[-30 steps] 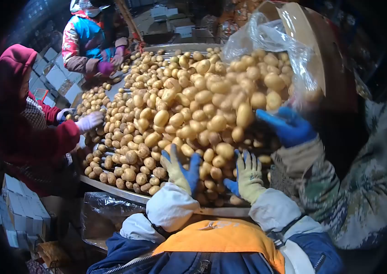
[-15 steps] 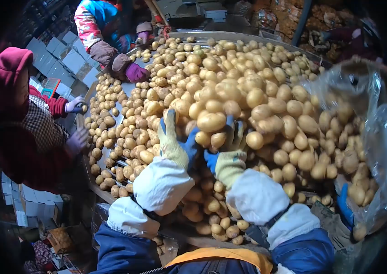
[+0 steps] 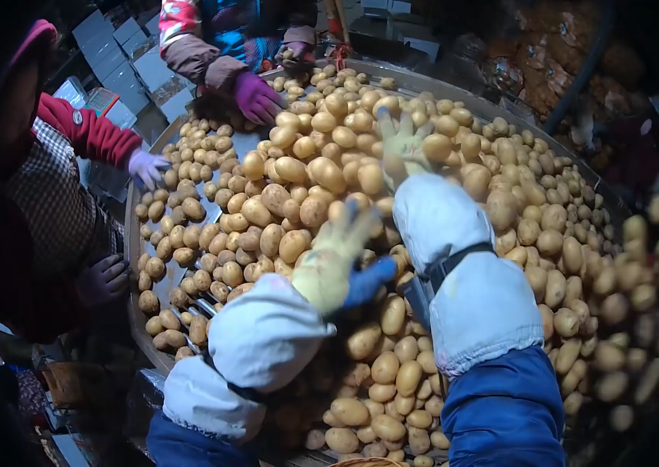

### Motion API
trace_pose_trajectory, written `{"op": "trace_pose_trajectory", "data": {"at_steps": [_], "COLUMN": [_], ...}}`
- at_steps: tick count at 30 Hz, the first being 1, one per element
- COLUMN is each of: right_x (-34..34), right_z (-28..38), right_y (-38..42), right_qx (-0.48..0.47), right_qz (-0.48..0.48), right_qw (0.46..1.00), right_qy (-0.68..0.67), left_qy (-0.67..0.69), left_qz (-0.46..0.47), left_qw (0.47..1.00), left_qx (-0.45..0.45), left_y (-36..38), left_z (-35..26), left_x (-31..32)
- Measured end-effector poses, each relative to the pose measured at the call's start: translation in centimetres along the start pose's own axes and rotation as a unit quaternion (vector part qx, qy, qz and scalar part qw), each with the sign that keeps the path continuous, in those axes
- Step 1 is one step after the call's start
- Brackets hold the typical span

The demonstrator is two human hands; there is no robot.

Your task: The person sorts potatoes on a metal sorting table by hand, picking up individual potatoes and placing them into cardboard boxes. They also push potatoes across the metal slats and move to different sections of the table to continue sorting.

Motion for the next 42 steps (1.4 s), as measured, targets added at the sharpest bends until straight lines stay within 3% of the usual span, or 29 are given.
{"op": "trace_pose_trajectory", "data": {"at_steps": [1,5,7,10,13,16,17,18,19,21,22,23,24,25,26,27,29,30,31,33,35,38,41,42], "right_x": [1.3,5.5,4.9,1.3,-3.5,-3.9,-2.9,-3.3,-3.4,-2.8,-4.3,-3.9,-4.5,-4.4,-3.9,-3.2,-1.4,-1.2,-0.7,-0.2,0.2,-0.4,1.8,1.2], "right_z": [-1.7,-7.8,-6.8,-1.9,4.2,7.4,8.0,7.7,6.8,4.5,3.4,1.7,0.5,-0.1,0.0,0.1,-0.6,-1.0,-1.2,-0.9,-1.6,-2.4,-4.1,-3.1], "right_y": [-2.8,-9.8,-7.5,-1.2,10.0,18.2,20.8,23.2,25.6,31.3,34.7,36.9,38.9,40.4,40.7,40.9,39.2,37.6,36.2,34.1,30.6,23.3,15.6,13.9], "right_qx": [0.027,0.086,0.121,0.099,0.091,0.020,-0.026,-0.022,-0.006,0.017,0.016,0.032,0.037,0.044,0.036,0.031,0.032,0.030,0.029,0.043,0.065,0.066,0.041,0.052], "right_qz": [-0.031,-0.258,-0.078,-0.116,-0.070,-0.067,-0.089,-0.089,-0.056,0.013,-0.034,0.025,0.017,0.007,0.003,-0.004,-0.003,-0.010,-0.015,-0.067,-0.054,-0.068,-0.025,0.054], "right_qw": [0.999,0.957,0.957,0.959,0.959,0.987,0.992,0.993,0.994,0.993,0.999,0.999,0.999,0.999,0.999,0.999,0.997,0.998,0.999,0.997,0.996,0.995,0.997,0.992], "right_qy": [-0.018,-0.103,-0.251,-0.238,-0.259,-0.147,-0.080,-0.079,-0.089,-0.114,-0.012,-0.017,-0.016,-0.017,-0.026,0.012,0.073,0.057,0.038,0.000,0.006,0.040,0.055,0.099], "left_qy": [-0.160,-0.096,-0.077,-0.141,-0.172,-0.019,-0.032,-0.058,-0.087,-0.086,-0.131,-0.120,-0.153,-0.179,-0.128,-0.127,-0.279,-0.245,-0.252,-0.218,-0.227,-0.275,-0.260,-0.249], "left_qz": [0.063,0.043,0.080,0.071,0.194,0.167,0.080,0.056,0.029,-0.024,-0.068,-0.056,0.012,0.168,0.221,0.250,0.151,0.082,0.084,0.203,0.087,0.098,0.085,0.102], "left_qw": [0.985,0.994,0.993,0.987,0.966,0.983,0.996,0.996,0.995,0.996,0.989,0.991,0.988,0.968,0.965,0.957,0.947,0.964,0.963,0.952,0.970,0.948,0.956,0.960], "left_qx": [-0.008,-0.034,-0.046,-0.024,0.014,-0.074,-0.020,-0.026,-0.035,0.031,0.031,0.035,0.034,-0.043,-0.053,-0.072,0.049,0.057,0.052,-0.074,-0.028,-0.125,-0.104,-0.079], "left_y": [0.7,-1.2,-3.3,-3.7,2.5,-5.7,-3.2,-1.7,-0.1,4.6,7.9,10.6,13.1,14.8,16.1,17.7,20.2,19.6,18.5,15.8,13.9,10.9,7.9,7.3], "left_z": [-0.4,3.1,4.8,3.1,-1.0,7.7,2.7,1.8,0.8,-4.8,-7.5,-9.9,-11.4,-17.4,-22.4,-22.1,-20.0,-19.8,-20.3,-18.9,-17.1,-14.4,-11.2,-11.2], "left_x": [1.4,2.6,3.7,1.7,-1.7,6.6,2.7,2.5,1.8,-0.3,-0.6,-0.4,0.7,0.0,-0.5,2.0,7.1,7.3,6.8,6.8,6.3,4.6,3.4,2.5]}}
Point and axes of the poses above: each hand's wrist, its own y-axis away from the middle knuckle, its own x-axis out of the palm, z = x × y, the point moved 10 cm from there along -y, towards the middle knuckle, and after that the axes turned 1 degree about y, right-handed, at the moved point
